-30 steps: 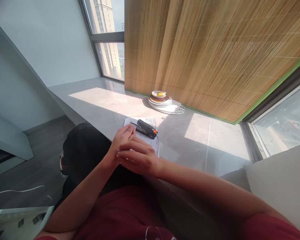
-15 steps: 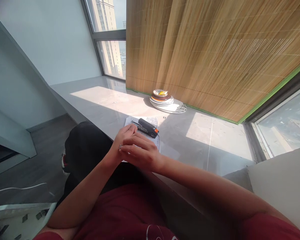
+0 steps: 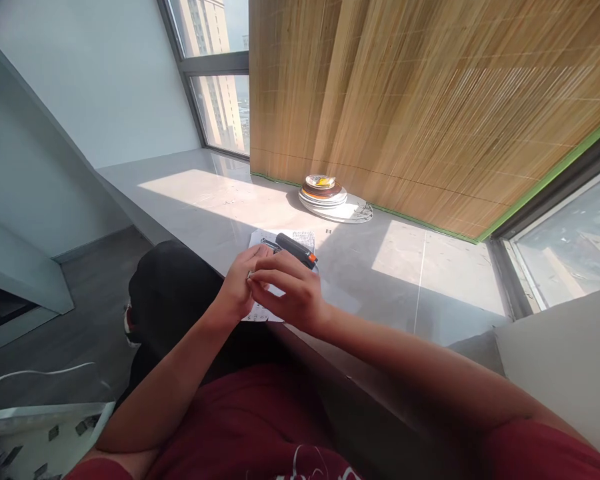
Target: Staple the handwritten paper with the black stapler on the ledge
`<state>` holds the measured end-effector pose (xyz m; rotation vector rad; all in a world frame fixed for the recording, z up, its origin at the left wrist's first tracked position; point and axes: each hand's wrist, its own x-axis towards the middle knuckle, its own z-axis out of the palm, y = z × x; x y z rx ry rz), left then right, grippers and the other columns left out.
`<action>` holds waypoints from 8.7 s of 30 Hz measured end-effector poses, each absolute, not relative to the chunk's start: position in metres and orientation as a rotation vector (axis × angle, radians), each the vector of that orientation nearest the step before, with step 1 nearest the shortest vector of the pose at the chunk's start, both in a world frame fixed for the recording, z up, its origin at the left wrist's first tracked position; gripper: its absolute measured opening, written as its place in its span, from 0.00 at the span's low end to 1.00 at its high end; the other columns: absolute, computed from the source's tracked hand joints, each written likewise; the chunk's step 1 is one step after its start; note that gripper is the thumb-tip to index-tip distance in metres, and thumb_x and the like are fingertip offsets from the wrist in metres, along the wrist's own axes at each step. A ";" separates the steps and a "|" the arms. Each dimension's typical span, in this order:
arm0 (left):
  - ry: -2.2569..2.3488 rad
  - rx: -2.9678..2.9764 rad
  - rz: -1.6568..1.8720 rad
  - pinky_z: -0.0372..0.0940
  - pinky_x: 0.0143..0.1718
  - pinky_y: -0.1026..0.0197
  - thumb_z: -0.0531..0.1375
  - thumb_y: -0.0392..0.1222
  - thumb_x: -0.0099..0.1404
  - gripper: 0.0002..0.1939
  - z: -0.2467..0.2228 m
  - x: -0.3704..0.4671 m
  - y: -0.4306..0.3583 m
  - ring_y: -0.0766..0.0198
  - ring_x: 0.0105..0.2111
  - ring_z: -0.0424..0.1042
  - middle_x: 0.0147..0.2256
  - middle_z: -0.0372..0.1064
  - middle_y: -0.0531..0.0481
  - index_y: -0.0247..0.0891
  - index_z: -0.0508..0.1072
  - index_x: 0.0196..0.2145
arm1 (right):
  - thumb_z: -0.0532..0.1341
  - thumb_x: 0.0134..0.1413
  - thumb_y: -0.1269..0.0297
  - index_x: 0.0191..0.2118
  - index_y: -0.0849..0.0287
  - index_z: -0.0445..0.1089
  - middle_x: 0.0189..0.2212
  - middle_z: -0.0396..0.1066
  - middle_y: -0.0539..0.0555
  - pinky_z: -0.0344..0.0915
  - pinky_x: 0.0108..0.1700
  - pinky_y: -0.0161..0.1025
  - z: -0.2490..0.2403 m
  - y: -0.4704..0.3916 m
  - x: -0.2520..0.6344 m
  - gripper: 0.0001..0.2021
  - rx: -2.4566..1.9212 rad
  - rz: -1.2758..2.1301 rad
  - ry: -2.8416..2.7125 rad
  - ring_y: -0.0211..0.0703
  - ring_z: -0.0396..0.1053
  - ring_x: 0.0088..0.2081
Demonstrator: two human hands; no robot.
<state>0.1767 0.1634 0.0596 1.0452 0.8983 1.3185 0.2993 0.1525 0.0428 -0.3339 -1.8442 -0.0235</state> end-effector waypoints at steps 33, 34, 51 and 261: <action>0.943 1.056 1.292 0.44 0.23 0.62 0.61 0.38 0.70 0.22 0.060 0.176 0.161 0.68 0.24 0.44 0.24 0.46 0.57 0.40 0.55 0.23 | 0.69 0.60 0.78 0.41 0.53 0.75 0.37 0.79 0.53 0.76 0.37 0.45 0.041 0.152 0.298 0.11 -0.269 -0.020 -1.887 0.43 0.75 0.35; 0.921 1.051 1.303 0.44 0.23 0.62 0.61 0.38 0.70 0.22 0.060 0.176 0.161 0.68 0.24 0.44 0.25 0.46 0.57 0.40 0.54 0.23 | 0.69 0.60 0.78 0.41 0.53 0.75 0.37 0.79 0.53 0.76 0.37 0.45 0.042 0.152 0.299 0.11 -0.286 -0.019 -1.873 0.43 0.74 0.34; 0.945 1.056 1.282 0.46 0.24 0.63 0.58 0.33 0.70 0.20 0.063 0.175 0.160 0.67 0.25 0.45 0.25 0.47 0.57 0.40 0.54 0.24 | 0.68 0.60 0.78 0.40 0.54 0.74 0.36 0.79 0.54 0.77 0.38 0.43 0.038 0.148 0.296 0.10 -0.335 -0.040 -1.851 0.43 0.75 0.35; 1.343 2.249 0.931 0.69 0.32 0.55 0.72 0.41 0.63 0.09 0.022 0.079 0.235 0.55 0.36 0.74 0.41 0.82 0.46 0.47 0.88 0.43 | 0.69 0.64 0.59 0.57 0.51 0.79 0.46 0.82 0.57 0.77 0.49 0.55 -0.008 0.248 0.364 0.17 -0.782 0.311 -2.016 0.55 0.78 0.46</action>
